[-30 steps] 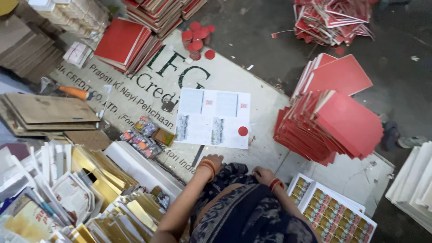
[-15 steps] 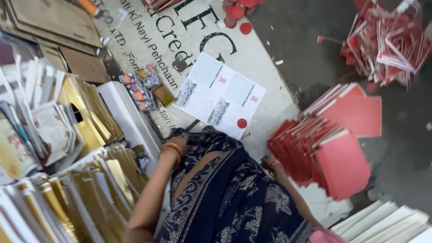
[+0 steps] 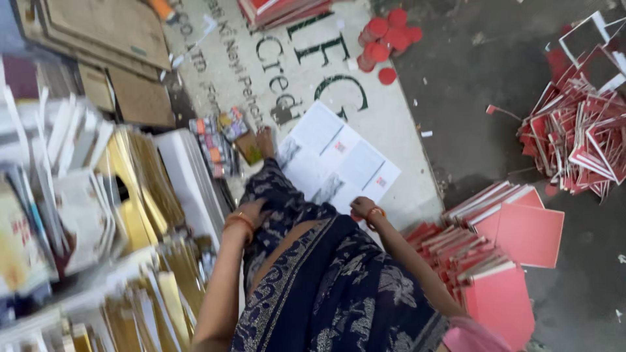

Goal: The person sits on the floor and assembles small white paper boxes by folding flaps and securing them with adhesive tape. They then handle red paper sheets, placing circular inserts into cutouts and stacking the sheets. The person works with stacks of white and red paper materials in a cluttered workspace.

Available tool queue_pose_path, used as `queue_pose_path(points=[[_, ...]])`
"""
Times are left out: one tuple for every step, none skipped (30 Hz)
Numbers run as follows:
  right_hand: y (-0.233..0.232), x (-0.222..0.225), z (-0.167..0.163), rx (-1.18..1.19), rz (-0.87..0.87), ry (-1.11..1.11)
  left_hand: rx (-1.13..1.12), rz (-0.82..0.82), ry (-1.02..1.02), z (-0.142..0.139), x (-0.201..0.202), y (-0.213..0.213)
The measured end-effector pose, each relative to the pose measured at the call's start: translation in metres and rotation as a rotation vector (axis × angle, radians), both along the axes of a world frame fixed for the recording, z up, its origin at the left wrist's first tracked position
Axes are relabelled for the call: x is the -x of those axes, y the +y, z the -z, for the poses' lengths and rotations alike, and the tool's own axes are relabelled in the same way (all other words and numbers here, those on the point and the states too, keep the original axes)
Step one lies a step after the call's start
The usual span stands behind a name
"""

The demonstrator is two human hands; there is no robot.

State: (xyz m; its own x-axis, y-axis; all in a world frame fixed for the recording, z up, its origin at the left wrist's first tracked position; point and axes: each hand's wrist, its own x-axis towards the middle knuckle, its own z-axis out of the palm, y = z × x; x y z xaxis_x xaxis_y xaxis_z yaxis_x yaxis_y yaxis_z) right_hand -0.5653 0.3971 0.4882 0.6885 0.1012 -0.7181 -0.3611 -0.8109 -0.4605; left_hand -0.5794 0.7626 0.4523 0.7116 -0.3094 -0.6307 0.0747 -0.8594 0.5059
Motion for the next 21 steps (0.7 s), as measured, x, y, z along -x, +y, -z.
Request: queue_pose_path(points=[[0.022, -0.032, 0.0, -0.01, -0.054, -0.095, -0.058, -0.003, 0.024, 0.003, -0.011, 0.021], [0.04, -0.067, -0.002, -0.021, -0.109, -0.195, -0.124, -0.02, 0.058, 0.006, -0.019, 0.041], [0.051, -0.094, -0.002, -0.021, -0.179, -0.159, -0.202, -0.055, 0.1, 0.008, -0.024, 0.057], [0.068, -0.124, 0.0, -0.029, -0.242, -0.147, -0.266, -0.099, 0.152, 0.006, -0.034, 0.067], [0.089, -0.158, -0.005, -0.037, -0.3, -0.136, -0.317, -0.13, 0.215, 0.003, -0.048, 0.076], [0.104, -0.184, -0.011, -0.036, -0.364, -0.09, -0.339, -0.12, 0.283, 0.004, -0.074, 0.084], [0.118, -0.207, -0.017, -0.098, -0.45, -0.127, -0.244, -0.024, 0.487, 0.003, -0.094, 0.097], [0.132, -0.243, -0.022, -0.16, -0.548, -0.182, -0.228, 0.028, 0.548, 0.002, -0.114, 0.1], [0.142, -0.278, -0.03, -0.204, -0.432, -0.199, -0.213, 0.065, 0.582, 0.004, -0.155, 0.103], [0.146, -0.302, -0.04, -0.251, -0.32, -0.201, -0.228, 0.065, 0.438, 0.006, -0.199, 0.107], [0.149, -0.325, -0.046, -0.295, -0.186, -0.203, -0.251, 0.077, 0.317, 0.005, -0.229, 0.111], [0.148, -0.346, -0.051, -0.337, -0.038, -0.203, -0.16, -0.048, 0.126, 0.004, -0.266, 0.114], [0.144, -0.366, -0.055, -0.216, -0.071, -0.25, -0.128, -0.358, 0.051, 0.001, -0.305, 0.111], [0.136, -0.383, -0.058, -0.089, -0.103, -0.294, -0.093, -0.312, -0.063, -0.002, -0.343, 0.114], [0.123, -0.393, -0.057, -0.075, 0.005, -0.198, -0.058, -0.194, -0.26, -0.006, -0.379, 0.113], [0.112, -0.401, -0.054, -0.06, 0.112, -0.096, -0.015, -0.182, -0.244, -0.011, -0.407, 0.113], [0.102, -0.409, -0.048, -0.026, 0.201, -0.052, 0.026, -0.17, -0.238, -0.02, -0.446, 0.115], [0.09, -0.412, -0.041, 0.011, 0.293, -0.014, 0.061, -0.142, -0.272, -0.026, -0.474, 0.116], [0.076, -0.412, -0.035, 0.053, 0.386, 0.026, 0.1, -0.114, -0.303, -0.032, -0.498, 0.116], [0.064, -0.408, -0.028, -0.055, 0.557, 0.065, 0.134, -0.133, -0.327, -0.036, -0.515, 0.116], [0.059, -0.404, -0.021, -0.166, 0.729, 0.103, 0.166, -0.15, -0.35, -0.041, -0.527, 0.118]])
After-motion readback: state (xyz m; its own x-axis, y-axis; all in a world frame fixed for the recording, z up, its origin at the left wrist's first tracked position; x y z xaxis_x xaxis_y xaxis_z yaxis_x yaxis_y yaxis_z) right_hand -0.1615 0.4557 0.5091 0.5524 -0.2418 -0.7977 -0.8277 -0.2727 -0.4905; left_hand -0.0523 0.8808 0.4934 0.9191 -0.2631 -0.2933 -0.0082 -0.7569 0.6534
